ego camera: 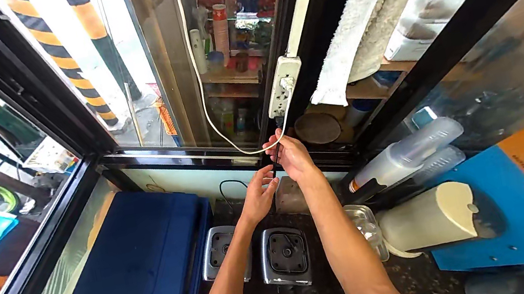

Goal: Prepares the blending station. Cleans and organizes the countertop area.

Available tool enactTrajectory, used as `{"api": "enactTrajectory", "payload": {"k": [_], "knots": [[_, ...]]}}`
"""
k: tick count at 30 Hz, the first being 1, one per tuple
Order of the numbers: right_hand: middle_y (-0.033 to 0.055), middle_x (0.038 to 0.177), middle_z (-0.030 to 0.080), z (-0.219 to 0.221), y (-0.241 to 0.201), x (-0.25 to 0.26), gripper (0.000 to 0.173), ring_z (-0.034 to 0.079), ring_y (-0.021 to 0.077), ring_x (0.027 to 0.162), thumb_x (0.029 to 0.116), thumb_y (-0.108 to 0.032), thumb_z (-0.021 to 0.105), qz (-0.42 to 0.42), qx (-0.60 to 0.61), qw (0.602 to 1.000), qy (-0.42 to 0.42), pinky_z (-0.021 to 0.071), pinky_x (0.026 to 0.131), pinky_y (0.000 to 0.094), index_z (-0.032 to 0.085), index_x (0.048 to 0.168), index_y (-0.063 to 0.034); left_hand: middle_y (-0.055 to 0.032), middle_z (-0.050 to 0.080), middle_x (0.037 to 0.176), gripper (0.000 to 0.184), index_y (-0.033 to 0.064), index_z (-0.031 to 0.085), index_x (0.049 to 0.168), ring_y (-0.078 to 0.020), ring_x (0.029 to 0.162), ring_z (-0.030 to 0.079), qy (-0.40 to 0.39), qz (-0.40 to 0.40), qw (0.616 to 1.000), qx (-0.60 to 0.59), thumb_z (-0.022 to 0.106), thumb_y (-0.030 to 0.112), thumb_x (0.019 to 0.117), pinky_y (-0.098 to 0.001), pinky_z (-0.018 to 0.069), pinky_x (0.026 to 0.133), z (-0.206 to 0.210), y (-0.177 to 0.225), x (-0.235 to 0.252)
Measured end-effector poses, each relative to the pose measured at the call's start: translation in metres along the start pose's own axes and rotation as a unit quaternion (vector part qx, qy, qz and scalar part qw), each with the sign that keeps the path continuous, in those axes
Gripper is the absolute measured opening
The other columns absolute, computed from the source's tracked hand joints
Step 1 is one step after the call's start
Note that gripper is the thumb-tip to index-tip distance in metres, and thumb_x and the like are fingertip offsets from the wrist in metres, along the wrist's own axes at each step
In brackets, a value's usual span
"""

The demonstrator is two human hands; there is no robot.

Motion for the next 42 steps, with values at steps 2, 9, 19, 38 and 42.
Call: {"api": "enactTrajectory", "payload": {"k": [2, 9, 19, 38, 42], "knots": [[0.0016, 0.09, 0.073, 0.0, -0.005, -0.001, 0.043, 0.068, 0.0084, 0.079, 0.1108, -0.045, 0.038, 0.0, 0.016, 1.0, 0.005, 0.0547, 0.071, 0.0241, 0.065, 0.111, -0.0109, -0.0188, 0.062, 0.128, 0.042, 0.0021, 0.055, 0.142, -0.0245, 0.112, 0.064, 0.015, 0.006, 1.0, -0.001, 0.052, 0.023, 0.1055, -0.041, 0.0544, 0.096, 0.001, 0.004, 0.002], [0.0009, 0.116, 0.076, -0.009, -0.031, 0.009, 0.067, 0.068, 0.0128, 0.108, 0.1093, -0.058, 0.021, -0.005, -0.091, 0.996, -0.015, 0.0506, 0.088, 0.0359, 0.07, 0.12, -0.013, -0.0147, 0.062, 0.114, 0.025, 0.001, 0.067, 0.125, -0.0196, 0.085, 0.068, 0.098, -0.001, 0.993, -0.062, 0.055, 0.007, 0.1032, -0.0348, 0.0612, 0.077, -0.005, 0.017, 0.01], [0.0034, 0.088, 0.078, 0.0, -0.057, 0.023, 0.036, 0.069, 0.0077, 0.075, 0.1078, -0.032, 0.051, 0.014, -0.023, 0.993, 0.117, 0.0506, 0.064, 0.0251, 0.074, 0.097, -0.0063, -0.018, 0.06, 0.133, 0.039, 0.0032, 0.06, 0.136, -0.0277, 0.122, 0.06, 0.198, 0.057, 0.977, 0.054, 0.057, 0.017, 0.1003, -0.045, 0.0539, 0.099, -0.025, -0.005, -0.032], [0.0223, 0.103, 0.071, -0.111, 0.191, -0.088, 0.039, 0.069, 0.0409, 0.095, 0.1031, -0.039, 0.057, 0.097, -0.422, 0.899, 0.071, 0.0545, 0.081, 0.0649, 0.07, 0.114, -0.0038, -0.0101, 0.071, 0.104, 0.033, -0.0019, 0.064, 0.124, -0.016, 0.093, 0.069, -0.057, -0.196, 0.978, -0.033, 0.042, 0.017, 0.107, -0.0353, 0.0577, 0.088, 0.025, -0.116, -0.256], [0.0173, 0.129, 0.066, -0.115, 0.248, -0.085, 0.036, 0.057, 0.0381, 0.127, 0.1017, -0.04, 0.056, 0.119, -0.558, 0.821, 0.039, 0.0447, 0.105, 0.0585, 0.075, 0.122, -0.0172, -0.0108, 0.07, 0.106, 0.033, -0.0014, 0.064, 0.124, -0.0157, 0.092, 0.068, -0.011, -0.206, 0.978, 0.001, 0.043, 0.016, 0.1063, -0.0343, 0.0573, 0.085, 0.002, -0.119, -0.248]]}}
Point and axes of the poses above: each hand's wrist, its own x-axis towards the middle knuckle, its own z-axis out of the palm, y = z × x, the point moved 4 cm from there along x, towards the middle knuckle
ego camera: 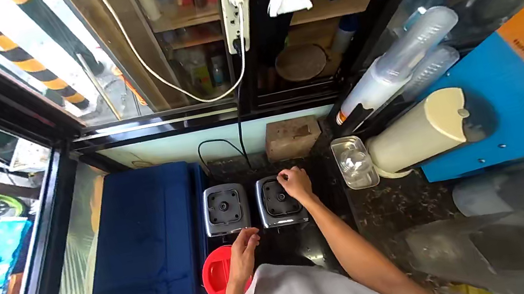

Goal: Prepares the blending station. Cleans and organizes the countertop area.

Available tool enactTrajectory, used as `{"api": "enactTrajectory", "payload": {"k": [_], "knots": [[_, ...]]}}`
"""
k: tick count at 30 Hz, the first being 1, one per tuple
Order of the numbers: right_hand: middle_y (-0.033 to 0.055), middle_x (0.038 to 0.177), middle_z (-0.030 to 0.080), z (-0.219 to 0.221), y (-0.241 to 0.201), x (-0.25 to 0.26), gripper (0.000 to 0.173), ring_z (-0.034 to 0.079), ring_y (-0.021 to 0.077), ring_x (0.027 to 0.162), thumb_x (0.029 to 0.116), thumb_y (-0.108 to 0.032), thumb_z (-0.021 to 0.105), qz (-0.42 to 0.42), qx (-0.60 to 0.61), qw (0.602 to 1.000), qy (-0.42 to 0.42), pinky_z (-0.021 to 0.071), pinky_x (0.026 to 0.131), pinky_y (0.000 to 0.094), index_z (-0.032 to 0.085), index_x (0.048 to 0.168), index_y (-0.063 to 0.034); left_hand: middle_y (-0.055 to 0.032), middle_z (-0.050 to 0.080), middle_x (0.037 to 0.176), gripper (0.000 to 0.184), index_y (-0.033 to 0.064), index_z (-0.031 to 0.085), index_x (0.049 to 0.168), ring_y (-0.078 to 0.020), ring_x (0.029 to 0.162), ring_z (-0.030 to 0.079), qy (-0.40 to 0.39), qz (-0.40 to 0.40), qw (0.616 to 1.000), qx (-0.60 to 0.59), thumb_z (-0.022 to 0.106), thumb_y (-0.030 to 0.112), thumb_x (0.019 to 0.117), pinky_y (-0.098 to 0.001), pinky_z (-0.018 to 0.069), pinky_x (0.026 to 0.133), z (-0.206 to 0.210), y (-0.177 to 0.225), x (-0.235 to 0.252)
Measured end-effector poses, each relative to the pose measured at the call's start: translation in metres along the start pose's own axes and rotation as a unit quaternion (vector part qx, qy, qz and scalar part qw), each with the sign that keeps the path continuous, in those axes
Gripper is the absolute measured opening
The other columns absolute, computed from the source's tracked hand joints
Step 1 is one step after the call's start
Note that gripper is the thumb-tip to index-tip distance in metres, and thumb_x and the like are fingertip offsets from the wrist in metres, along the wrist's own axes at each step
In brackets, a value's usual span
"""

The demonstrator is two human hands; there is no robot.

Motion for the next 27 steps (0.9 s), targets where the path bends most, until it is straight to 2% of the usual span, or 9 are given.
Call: {"api": "enactTrajectory", "payload": {"k": [2, 7, 10, 12, 17, 20, 23, 25, 27], "knots": [[0.0152, 0.137, 0.062, 0.011, -0.008, 0.013, 0.039, 0.049, 0.0375, 0.134, 0.1031, -0.045, 0.052, -0.062, -0.054, 0.996, -0.024, 0.0367, 0.112, 0.0584, 0.076, 0.123, -0.0213, -0.0104, 0.07, 0.105, 0.032, -0.0009, 0.063, 0.124, -0.0155, 0.091, 0.068, -0.004, -0.012, 1.0, 0.014, 0.043, 0.017, 0.1062, -0.0342, 0.057, 0.084, -0.002, -0.001, 0.004], [0.0198, 0.125, 0.069, 0.024, -0.03, 0.038, 0.051, 0.054, 0.0404, 0.131, 0.1006, -0.048, 0.053, -0.125, -0.166, 0.971, -0.115, 0.0309, 0.116, 0.0637, 0.076, 0.107, -0.0037, -0.014, 0.069, 0.111, 0.034, -0.0007, 0.062, 0.129, -0.0192, 0.096, 0.068, -0.052, -0.025, 0.997, 0.044, 0.046, 0.019, 0.1066, -0.0384, 0.0569, 0.088, 0.008, 0.013, 0.016], [0.0257, 0.138, 0.06, 0.027, -0.032, 0.043, 0.054, 0.047, 0.0438, 0.139, 0.1026, -0.045, 0.054, -0.14, -0.203, 0.953, -0.179, 0.0273, 0.118, 0.0657, 0.067, 0.123, 0.0028, -0.0136, 0.069, 0.11, 0.035, -0.0004, 0.061, 0.13, -0.0191, 0.096, 0.068, -0.059, -0.02, 0.997, 0.039, 0.046, 0.021, 0.1066, -0.0382, 0.0563, 0.088, 0.013, 0.014, 0.018], [0.0228, 0.138, 0.061, 0.023, -0.03, 0.048, 0.048, 0.048, 0.0417, 0.138, 0.1037, -0.042, 0.056, -0.163, -0.22, 0.941, -0.199, 0.029, 0.117, 0.0655, 0.067, 0.126, -0.0002, -0.0145, 0.07, 0.11, 0.035, -0.0011, 0.061, 0.129, -0.0199, 0.095, 0.068, -0.053, -0.025, 0.998, 0.031, 0.046, 0.02, 0.1064, -0.0392, 0.0564, 0.088, 0.014, 0.01, 0.017], [0.014, 0.128, 0.068, 0.009, -0.038, 0.045, 0.034, 0.056, 0.0338, 0.129, 0.0989, -0.037, 0.067, -0.269, -0.218, 0.911, -0.224, 0.0334, 0.115, 0.0602, 0.074, 0.115, -0.0084, -0.0158, 0.069, 0.111, 0.032, -0.0012, 0.061, 0.129, -0.0212, 0.094, 0.069, -0.034, -0.061, 0.997, 0.028, 0.046, 0.017, 0.1064, -0.0408, 0.0565, 0.086, 0.018, -0.01, 0.014], [0.0143, 0.118, 0.068, -0.02, -0.06, 0.01, 0.025, 0.058, 0.0357, 0.121, 0.0941, -0.033, 0.074, -0.345, -0.189, 0.902, -0.178, 0.0424, 0.107, 0.057, 0.077, 0.108, -0.0117, -0.022, 0.063, 0.127, 0.042, -0.0026, 0.057, 0.135, -0.0303, 0.113, 0.065, 0.08, 0.022, 0.992, 0.094, 0.062, 0.016, 0.0986, -0.0464, 0.0544, 0.098, 0.019, 0.003, 0.012], [0.0128, 0.105, 0.075, -0.064, -0.08, -0.058, 0.021, 0.071, 0.0341, 0.102, 0.101, -0.028, 0.064, -0.363, -0.127, 0.914, -0.129, 0.054, 0.091, 0.0588, 0.074, 0.115, -0.0164, -0.0251, 0.043, 0.153, 0.079, -0.0026, 0.037, 0.153, -0.0381, 0.143, 0.041, 0.112, 0.116, 0.981, 0.112, 0.072, 0.031, 0.0912, -0.0529, 0.0372, 0.117, 0.023, 0.031, 0.019], [0.0078, 0.1, 0.077, -0.08, -0.078, -0.098, 0.022, 0.074, 0.0264, 0.093, 0.1018, -0.027, 0.061, -0.374, -0.031, 0.925, -0.06, 0.058, 0.087, 0.0523, 0.075, 0.116, -0.018, -0.0192, 0.053, 0.147, 0.07, -0.0024, 0.038, 0.153, -0.0292, 0.139, 0.048, 0.029, 0.155, 0.983, 0.098, 0.061, 0.036, 0.0988, -0.0483, 0.0393, 0.117, 0.033, 0.048, 0.029], [0.0046, 0.101, 0.077, -0.085, -0.068, -0.128, 0.028, 0.074, 0.0169, 0.089, 0.1017, -0.027, 0.058, -0.349, 0.111, 0.93, 0.005, 0.0616, 0.085, 0.0424, 0.075, 0.121, -0.0147, -0.0113, 0.073, 0.113, 0.04, -0.0033, 0.059, 0.132, -0.018, 0.108, 0.069, -0.06, 0.181, 0.976, 0.105, 0.044, 0.026, 0.1089, -0.0415, 0.0551, 0.1, 0.049, 0.065, 0.036]]}}
Point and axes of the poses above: each hand's wrist, its own x-axis towards the middle knuckle, its own z-axis out of the palm, y = z × x, the point moved 4 cm from there along x, towards the middle knuckle
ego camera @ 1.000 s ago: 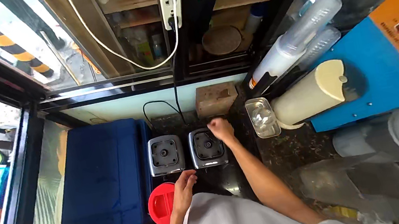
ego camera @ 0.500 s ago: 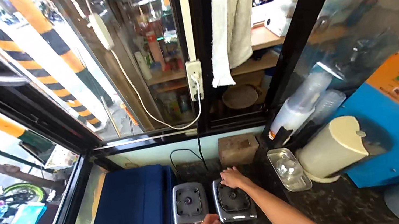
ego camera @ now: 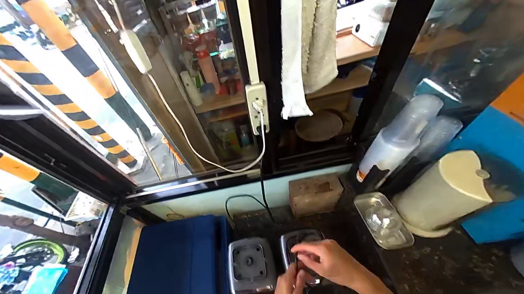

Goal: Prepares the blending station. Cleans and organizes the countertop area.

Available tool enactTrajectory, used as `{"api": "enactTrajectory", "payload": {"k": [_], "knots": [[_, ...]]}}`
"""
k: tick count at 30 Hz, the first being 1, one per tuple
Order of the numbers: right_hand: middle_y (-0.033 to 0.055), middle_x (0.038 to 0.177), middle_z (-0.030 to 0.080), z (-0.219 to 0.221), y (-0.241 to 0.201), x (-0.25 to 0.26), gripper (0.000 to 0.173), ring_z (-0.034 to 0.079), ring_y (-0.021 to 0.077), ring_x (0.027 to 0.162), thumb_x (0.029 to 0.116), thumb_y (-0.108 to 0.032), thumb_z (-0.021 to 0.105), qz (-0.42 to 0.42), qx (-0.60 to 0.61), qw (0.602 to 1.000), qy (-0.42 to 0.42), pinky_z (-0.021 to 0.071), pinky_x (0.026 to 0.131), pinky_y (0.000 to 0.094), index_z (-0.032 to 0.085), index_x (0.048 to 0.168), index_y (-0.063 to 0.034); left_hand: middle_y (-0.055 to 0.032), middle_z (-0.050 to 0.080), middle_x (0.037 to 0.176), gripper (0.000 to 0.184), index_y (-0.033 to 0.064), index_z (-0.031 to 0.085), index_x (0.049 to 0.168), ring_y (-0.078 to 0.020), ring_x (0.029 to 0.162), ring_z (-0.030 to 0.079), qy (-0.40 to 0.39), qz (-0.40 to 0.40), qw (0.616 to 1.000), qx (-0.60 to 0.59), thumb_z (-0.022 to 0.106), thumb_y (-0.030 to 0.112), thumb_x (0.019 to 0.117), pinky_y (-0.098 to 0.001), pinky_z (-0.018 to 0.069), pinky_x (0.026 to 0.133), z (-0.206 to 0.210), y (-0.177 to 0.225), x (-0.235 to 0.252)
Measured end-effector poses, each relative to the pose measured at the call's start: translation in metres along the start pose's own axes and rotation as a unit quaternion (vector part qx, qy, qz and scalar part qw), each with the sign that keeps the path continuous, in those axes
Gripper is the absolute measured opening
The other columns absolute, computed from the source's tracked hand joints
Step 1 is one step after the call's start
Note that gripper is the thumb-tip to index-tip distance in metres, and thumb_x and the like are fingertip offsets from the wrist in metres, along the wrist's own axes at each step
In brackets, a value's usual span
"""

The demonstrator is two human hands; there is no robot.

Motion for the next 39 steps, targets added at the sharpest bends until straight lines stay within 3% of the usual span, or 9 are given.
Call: {"api": "enactTrajectory", "payload": {"k": [3, 7, 13, 18, 24, 29, 32, 35, 39], "knots": [[0.0044, 0.097, 0.077, 0.002, -0.01, -0.046, 0.032, 0.075, 0.0122, 0.086, 0.0955, -0.03, 0.07, 0.094, 0.119, 0.971, 0.185, 0.0641, 0.08, 0.0349, 0.072, 0.117, -0.0055, -0.0104, 0.072, 0.085, 0.027, -0.0045, 0.067, 0.107, -0.0196, 0.083, 0.071, -0.079, 0.068, 0.994, 0.045, 0.044, 0.01, 0.1054, -0.0422, 0.0587, 0.084, 0.033, 0.025, 0.007], [0.0096, 0.094, 0.078, -0.035, -0.035, -0.086, 0.036, 0.077, 0.0174, 0.084, 0.0894, -0.006, 0.076, 0.226, 0.341, 0.879, 0.245, 0.0646, 0.078, 0.0335, 0.06, 0.12, 0.0029, -0.0197, 0.074, 0.1, 0.028, -0.0063, 0.071, 0.106, -0.0303, 0.1, 0.072, -0.177, 0.169, 0.966, 0.084, 0.064, 0.019, 0.097, -0.0502, 0.0544, 0.097, 0.069, 0.044, 0.037], [-0.0113, 0.086, 0.075, -0.181, -0.096, -0.164, 0.013, 0.07, 0.0023, 0.076, 0.0956, -0.031, 0.069, -0.098, 0.419, 0.85, 0.302, 0.0596, 0.073, 0.0226, 0.076, 0.107, -0.0315, -0.0147, 0.073, 0.089, 0.043, 0.0021, 0.072, 0.088, -0.0309, 0.095, 0.071, -0.258, 0.185, 0.914, 0.254, 0.058, 0.04, 0.1021, -0.0543, 0.0536, 0.093, 0.045, 0.03, 0.131], [0.0032, 0.09, 0.073, -0.242, -0.106, -0.202, 0.016, 0.072, 0.0143, 0.077, 0.1004, -0.023, 0.064, -0.251, 0.444, 0.708, 0.489, 0.061, 0.073, 0.027, 0.07, 0.107, -0.0097, -0.0238, 0.065, 0.125, 0.058, 0.0088, 0.072, 0.119, -0.044, 0.119, 0.06, -0.073, -0.048, 0.889, 0.449, 0.066, 0.06, 0.0921, -0.0646, 0.051, 0.092, -0.011, 0.082, 0.199], [-0.0008, 0.11, 0.077, -0.232, -0.081, -0.152, 0.017, 0.076, 0.0158, 0.094, 0.1042, -0.026, 0.059, -0.133, 0.414, 0.765, 0.475, 0.064, 0.087, 0.0325, 0.065, 0.12, -0.021, -0.0139, 0.075, 0.09, 0.04, 0.0031, 0.066, 0.12, -0.0236, 0.075, 0.075, 0.063, -0.151, 0.98, 0.118, 0.05, 0.038, 0.107, -0.0444, 0.0628, 0.074, -0.059, 0.117, 0.255], [0.009, 0.117, 0.075, -0.183, -0.011, -0.082, 0.017, 0.075, 0.0278, 0.103, 0.1056, -0.019, 0.055, 0.007, 0.472, 0.809, 0.35, 0.06, 0.098, 0.0442, 0.049, 0.121, -0.0177, -0.0219, 0.059, 0.138, 0.047, 0.0034, 0.043, 0.149, -0.0347, 0.125, 0.06, 0.13, 0.059, 0.986, 0.088, 0.053, 0.019, 0.1051, -0.053, 0.0511, 0.104, -0.013, -0.001, 0.221], [0.0166, 0.12, 0.072, -0.139, 0.022, -0.018, 0.024, 0.073, 0.027, 0.102, 0.106, -0.013, 0.046, 0.076, 0.431, 0.872, 0.22, 0.0588, 0.094, 0.0424, 0.051, 0.125, 0.0006, -0.0258, 0.049, 0.149, 0.046, -0.0024, 0.052, 0.141, -0.0403, 0.143, 0.043, 0.125, 0.049, 0.983, 0.129, 0.06, 0.017, 0.0993, -0.054, 0.0385, 0.118, 0.001, -0.085, 0.213], [0.0147, 0.116, 0.073, -0.115, 0.008, 0.05, 0.03, 0.074, 0.0207, 0.089, 0.1081, -0.011, 0.043, 0.111, 0.418, 0.886, 0.168, 0.0615, 0.08, 0.0362, 0.055, 0.13, 0.0058, -0.0285, 0.043, 0.154, 0.043, -0.0021, 0.057, 0.136, -0.0439, 0.148, 0.034, 0.099, 0.017, 0.986, 0.136, 0.059, 0.005, 0.094, -0.0554, 0.0344, 0.12, -0.002, -0.093, 0.218], [0.0142, 0.106, 0.075, -0.113, -0.028, 0.128, 0.028, 0.068, 0.0129, 0.076, 0.107, -0.008, 0.048, 0.029, 0.439, 0.867, 0.235, 0.0574, 0.071, 0.0269, 0.063, 0.124, 0.0083, -0.027, 0.056, 0.138, 0.046, 0.0005, 0.052, 0.142, -0.0386, 0.127, 0.057, 0.09, -0.068, 0.992, 0.057, 0.055, 0.002, 0.0962, -0.0518, 0.0479, 0.107, -0.011, -0.078, 0.22]]}}
Point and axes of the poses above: each hand's wrist, its own x-axis towards the middle knuckle, its own z-axis out of the palm, y = z × x, the point moved 4 cm from there along x, towards the middle knuckle
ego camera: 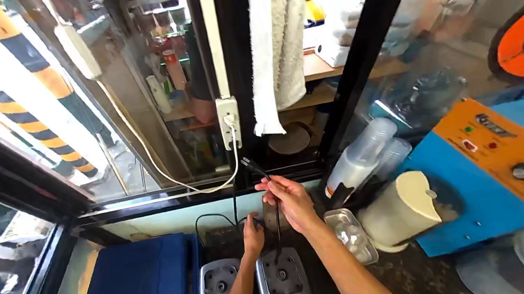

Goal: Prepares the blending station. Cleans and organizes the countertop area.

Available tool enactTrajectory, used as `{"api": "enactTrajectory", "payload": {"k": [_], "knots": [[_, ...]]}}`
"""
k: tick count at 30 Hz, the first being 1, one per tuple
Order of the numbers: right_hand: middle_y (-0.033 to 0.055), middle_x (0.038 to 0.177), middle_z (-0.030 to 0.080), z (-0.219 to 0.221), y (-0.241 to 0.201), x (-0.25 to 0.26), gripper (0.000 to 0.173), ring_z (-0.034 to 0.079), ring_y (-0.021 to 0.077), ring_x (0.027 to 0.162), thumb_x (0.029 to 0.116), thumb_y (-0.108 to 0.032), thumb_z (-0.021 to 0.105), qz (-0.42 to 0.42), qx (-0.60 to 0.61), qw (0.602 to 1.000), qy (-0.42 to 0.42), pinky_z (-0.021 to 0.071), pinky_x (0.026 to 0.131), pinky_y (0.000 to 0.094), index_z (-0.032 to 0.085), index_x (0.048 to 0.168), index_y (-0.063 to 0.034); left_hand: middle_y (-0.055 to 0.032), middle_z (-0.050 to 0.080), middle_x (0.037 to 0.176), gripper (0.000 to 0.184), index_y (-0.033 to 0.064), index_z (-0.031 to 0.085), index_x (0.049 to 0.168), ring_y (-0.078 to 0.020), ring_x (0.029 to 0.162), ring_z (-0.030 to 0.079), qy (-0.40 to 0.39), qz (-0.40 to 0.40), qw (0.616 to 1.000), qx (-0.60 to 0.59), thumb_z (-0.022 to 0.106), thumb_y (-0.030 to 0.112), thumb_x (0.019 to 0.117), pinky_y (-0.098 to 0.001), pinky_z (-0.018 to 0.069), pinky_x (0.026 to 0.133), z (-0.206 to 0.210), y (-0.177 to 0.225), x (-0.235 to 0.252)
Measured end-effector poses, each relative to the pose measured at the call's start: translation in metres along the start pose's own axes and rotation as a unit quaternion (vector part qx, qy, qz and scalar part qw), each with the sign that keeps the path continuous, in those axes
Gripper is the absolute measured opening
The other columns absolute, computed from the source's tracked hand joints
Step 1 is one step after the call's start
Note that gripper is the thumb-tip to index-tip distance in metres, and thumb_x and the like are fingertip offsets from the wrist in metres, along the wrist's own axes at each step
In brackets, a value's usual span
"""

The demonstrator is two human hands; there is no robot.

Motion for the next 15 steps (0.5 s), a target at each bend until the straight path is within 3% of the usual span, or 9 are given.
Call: {"api": "enactTrajectory", "payload": {"k": [5, 10, 13, 15], "knots": [[0.0116, 0.093, 0.076, 0.038, -0.013, 0.047, 0.022, 0.064, 0.0101, 0.067, 0.1034, -0.004, 0.057, -0.083, -0.011, 0.99, 0.109, 0.0543, 0.063, 0.0223, 0.071, 0.116, 0.007, -0.0218, 0.065, 0.127, 0.036, -0.0042, 0.055, 0.135, -0.0304, 0.115, 0.066, 0.017, -0.003, 0.993, -0.114, 0.051, 0.005, 0.1007, -0.0471, 0.0528, 0.101, -0.001, -0.002, -0.004], [0.0112, 0.096, 0.077, 0.042, 0.001, 0.052, 0.023, 0.066, 0.0082, 0.067, 0.1008, -0.001, 0.059, -0.151, -0.073, 0.975, 0.148, 0.0561, 0.063, 0.0209, 0.069, 0.118, 0.0103, -0.0219, 0.068, 0.115, 0.034, -0.0027, 0.055, 0.135, -0.0291, 0.101, 0.069, -0.011, -0.046, 0.99, -0.136, 0.049, 0.011, 0.1044, -0.0462, 0.0551, 0.092, 0.011, -0.019, -0.013], [0.0101, 0.101, 0.076, 0.024, 0.014, 0.042, 0.026, 0.068, 0.0069, 0.073, 0.1011, 0.0, 0.056, -0.223, -0.1, 0.964, 0.101, 0.0583, 0.068, 0.0212, 0.067, 0.121, 0.0116, -0.0248, 0.066, 0.127, 0.051, 0.0014, 0.038, 0.153, -0.034, 0.114, 0.067, -0.075, -0.12, 0.983, -0.117, 0.052, 0.014, 0.1053, -0.05, 0.0514, 0.103, 0.018, -0.026, -0.019], [0.0077, 0.105, 0.075, 0.005, 0.023, 0.035, 0.025, 0.067, 0.0076, 0.074, 0.1026, -0.001, 0.052, -0.231, -0.025, 0.969, 0.079, 0.0583, 0.069, 0.0233, 0.067, 0.121, 0.0068, -0.0247, 0.061, 0.137, 0.062, 0.0048, 0.026, 0.159, -0.0351, 0.124, 0.063, -0.12, -0.166, 0.973, -0.108, 0.054, 0.018, 0.1051, -0.0517, 0.0482, 0.108, 0.017, -0.025, -0.019]]}}
Point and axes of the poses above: each hand's wrist, its own x-axis towards the middle knuckle, its own z-axis out of the palm, y = z × x, the point moved 4 cm from there along x, towards the middle knuckle
